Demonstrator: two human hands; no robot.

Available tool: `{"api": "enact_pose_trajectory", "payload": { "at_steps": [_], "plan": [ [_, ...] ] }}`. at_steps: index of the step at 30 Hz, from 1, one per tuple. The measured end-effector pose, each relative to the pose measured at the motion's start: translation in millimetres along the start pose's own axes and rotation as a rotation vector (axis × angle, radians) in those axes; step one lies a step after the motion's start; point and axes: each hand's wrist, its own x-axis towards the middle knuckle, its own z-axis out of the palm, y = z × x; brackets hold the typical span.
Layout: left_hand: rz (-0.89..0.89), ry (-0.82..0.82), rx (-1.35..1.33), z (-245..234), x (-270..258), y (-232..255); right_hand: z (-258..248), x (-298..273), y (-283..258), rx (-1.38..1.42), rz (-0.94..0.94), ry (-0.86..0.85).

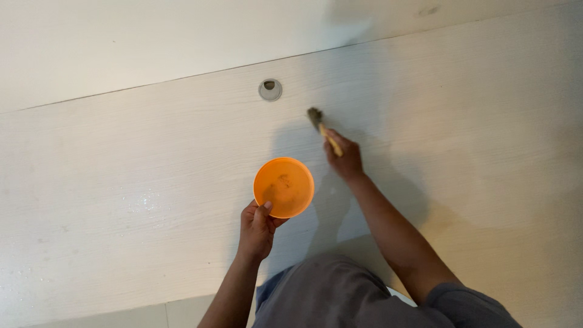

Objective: The person applies a clear liquid to a white wooden surface using a brush while holding a small orange container of the liquid by hand.

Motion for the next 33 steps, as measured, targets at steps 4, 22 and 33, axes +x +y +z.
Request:
{"api": "enact_pose_trajectory", "payload": {
  "at_steps": [4, 22, 33],
  "plan": [
    [-0.007, 0.002, 0.019, 0.1, 1.4, 1.2, -38.6, 12.9, 44.3, -0.167, -0.029, 0.139],
    [0.005, 0.003, -0.037, 2.1, 14.7, 6.6, -8.1, 30.2, 18.0, -0.029, 0.079, 0.049],
    [-0.007, 0.026, -0.016, 0.1, 17.4, 9.6, -3.0, 56.9, 56.7, -0.191, -0.028, 0.263]
  ]
}}
